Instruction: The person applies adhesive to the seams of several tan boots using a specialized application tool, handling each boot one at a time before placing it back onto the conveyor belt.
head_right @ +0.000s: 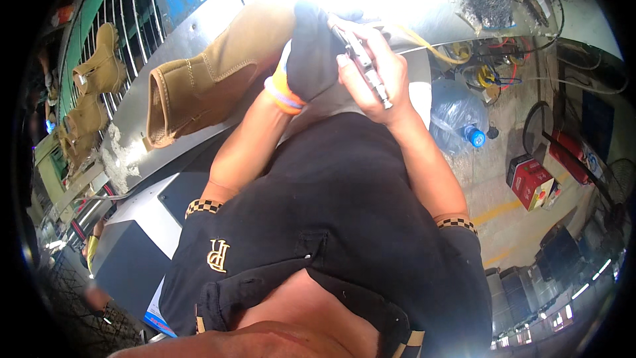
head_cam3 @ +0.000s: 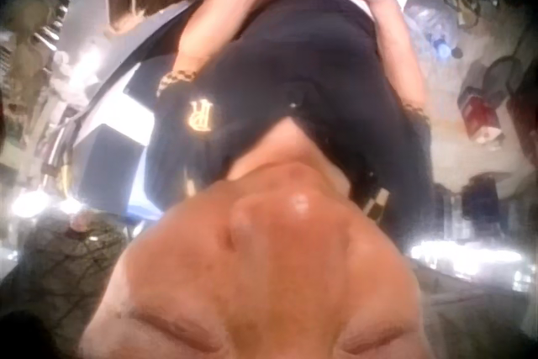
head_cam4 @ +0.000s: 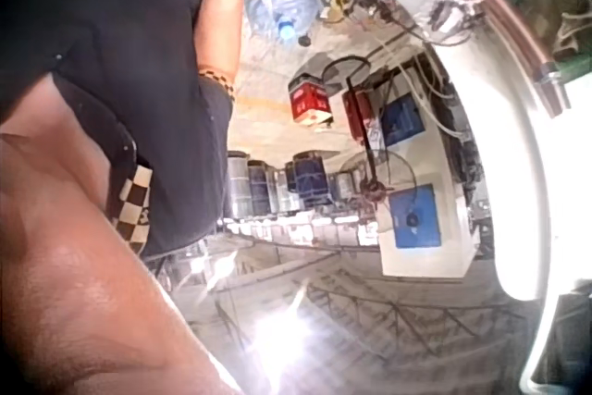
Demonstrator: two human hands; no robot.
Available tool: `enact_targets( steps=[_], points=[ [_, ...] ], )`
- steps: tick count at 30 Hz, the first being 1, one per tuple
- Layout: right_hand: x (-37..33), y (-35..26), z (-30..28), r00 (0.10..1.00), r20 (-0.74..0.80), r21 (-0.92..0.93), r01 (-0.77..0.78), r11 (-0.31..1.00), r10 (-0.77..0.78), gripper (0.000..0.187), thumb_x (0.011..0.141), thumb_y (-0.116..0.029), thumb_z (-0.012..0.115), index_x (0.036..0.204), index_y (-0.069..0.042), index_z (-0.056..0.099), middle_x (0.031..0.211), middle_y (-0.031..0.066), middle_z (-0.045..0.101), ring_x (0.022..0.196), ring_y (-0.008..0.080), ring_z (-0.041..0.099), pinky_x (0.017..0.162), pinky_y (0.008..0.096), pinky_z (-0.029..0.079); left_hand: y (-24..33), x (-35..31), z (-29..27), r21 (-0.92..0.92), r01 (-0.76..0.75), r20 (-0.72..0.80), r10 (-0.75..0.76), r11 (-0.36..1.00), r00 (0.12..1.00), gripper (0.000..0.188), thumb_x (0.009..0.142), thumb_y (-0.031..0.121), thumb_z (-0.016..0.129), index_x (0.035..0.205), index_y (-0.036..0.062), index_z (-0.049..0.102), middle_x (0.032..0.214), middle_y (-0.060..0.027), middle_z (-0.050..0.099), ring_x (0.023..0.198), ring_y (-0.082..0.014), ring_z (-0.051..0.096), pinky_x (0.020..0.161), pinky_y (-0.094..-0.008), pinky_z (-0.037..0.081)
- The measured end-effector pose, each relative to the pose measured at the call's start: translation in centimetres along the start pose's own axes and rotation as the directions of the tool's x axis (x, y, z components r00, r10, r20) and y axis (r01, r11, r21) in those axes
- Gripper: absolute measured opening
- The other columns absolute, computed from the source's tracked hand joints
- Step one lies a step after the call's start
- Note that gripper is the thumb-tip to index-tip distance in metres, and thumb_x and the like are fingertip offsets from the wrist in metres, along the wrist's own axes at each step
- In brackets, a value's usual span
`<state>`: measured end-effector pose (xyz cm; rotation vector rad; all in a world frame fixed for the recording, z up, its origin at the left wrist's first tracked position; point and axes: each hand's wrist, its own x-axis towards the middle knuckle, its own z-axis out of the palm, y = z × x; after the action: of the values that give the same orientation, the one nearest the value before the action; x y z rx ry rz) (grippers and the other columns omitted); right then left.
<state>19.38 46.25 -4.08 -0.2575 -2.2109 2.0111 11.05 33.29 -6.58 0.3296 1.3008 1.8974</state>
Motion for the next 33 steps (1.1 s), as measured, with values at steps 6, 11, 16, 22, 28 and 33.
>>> enact_targets(
  steps=[6,11,16,22,28,33],
  points=[
    [2.0,0.4,-6.4,0.998,0.061,-0.255,0.033,0.966,-0.018,0.039,0.092,-0.006,0.06,0.13,0.004,0.055,0.087,0.0094,0.067,0.083,0.0128,0.065,0.076,0.0283,0.052,12.6,-13.9,-4.3,0.922,-0.117,0.167,-0.108,0.37,0.98,0.063,0.089,0.035,0.064,0.139,0.0007,0.048,0.135,-0.0164,0.057,0.124,-0.0297,0.055,0.107,-0.0399,0.04],
    [7.5,1.2,-12.3,0.888,0.116,-0.823,0.337,0.457,-0.445,0.055,0.08,0.0,0.066,0.134,-0.006,0.054,0.108,0.0178,0.064,0.096,0.0334,0.063,0.085,0.0391,0.051,17.7,-14.6,-7.8,0.792,-0.387,0.153,0.461,0.471,0.874,0.041,0.089,0.031,0.061,0.111,-0.0029,0.063,0.109,-0.0136,0.065,0.102,-0.0243,0.063,0.092,-0.0352,0.049],
    [10.1,4.5,-12.9,0.844,0.026,-0.908,0.244,0.341,-0.535,0.072,0.074,0.002,0.064,0.143,-0.004,0.043,0.122,0.02,0.058,0.116,0.0366,0.054,0.1,0.0421,0.044,16.5,-12.5,-7.5,0.73,0.04,-0.321,0.291,0.682,0.901,0.033,0.086,0.022,0.068,0.106,-0.0042,0.068,0.103,-0.0112,0.068,0.096,-0.0186,0.063,0.088,-0.0317,0.049],
    [8.3,3.2,-11.5,0.847,-0.11,-0.887,0.153,0.436,-0.52,0.07,0.063,-0.001,0.067,0.131,-0.004,0.052,0.129,0.0128,0.054,0.124,0.0328,0.05,0.104,0.0427,0.039,17.6,-6.7,-7.4,0.648,-0.032,-0.509,0.464,0.761,0.725,0.036,0.094,0.031,0.065,0.109,-0.0023,0.067,0.099,-0.0081,0.069,0.09,-0.0145,0.063,0.082,-0.0294,0.051],
    [8.5,2.9,-11.7,0.848,-0.154,-0.859,0.139,0.493,-0.507,0.067,0.063,-0.002,0.067,0.128,-0.003,0.054,0.126,0.0133,0.057,0.122,0.0328,0.052,0.102,0.0415,0.041,23.1,15.5,-13.6,0.509,-0.431,-0.478,0.661,0.745,0.578,0.013,0.09,0.02,0.07,0.094,0.0075,0.068,0.082,0.0029,0.062,0.07,-0.0073,0.055,0.064,-0.0234,0.046],
    [8.5,3.0,-11.7,0.842,-0.18,-0.846,0.131,0.517,-0.509,0.068,0.06,-0.002,0.068,0.127,-0.004,0.055,0.126,0.0118,0.057,0.12,0.0322,0.053,0.1,0.0419,0.043,25.8,32.3,-11.6,0.954,0.271,-0.278,0.726,0.131,0.629,0.042,0.09,0.036,0.057,0.125,0.0152,0.064,0.127,-0.0124,0.063,0.116,-0.0304,0.06,0.099,-0.0373,0.047]
  ],
)
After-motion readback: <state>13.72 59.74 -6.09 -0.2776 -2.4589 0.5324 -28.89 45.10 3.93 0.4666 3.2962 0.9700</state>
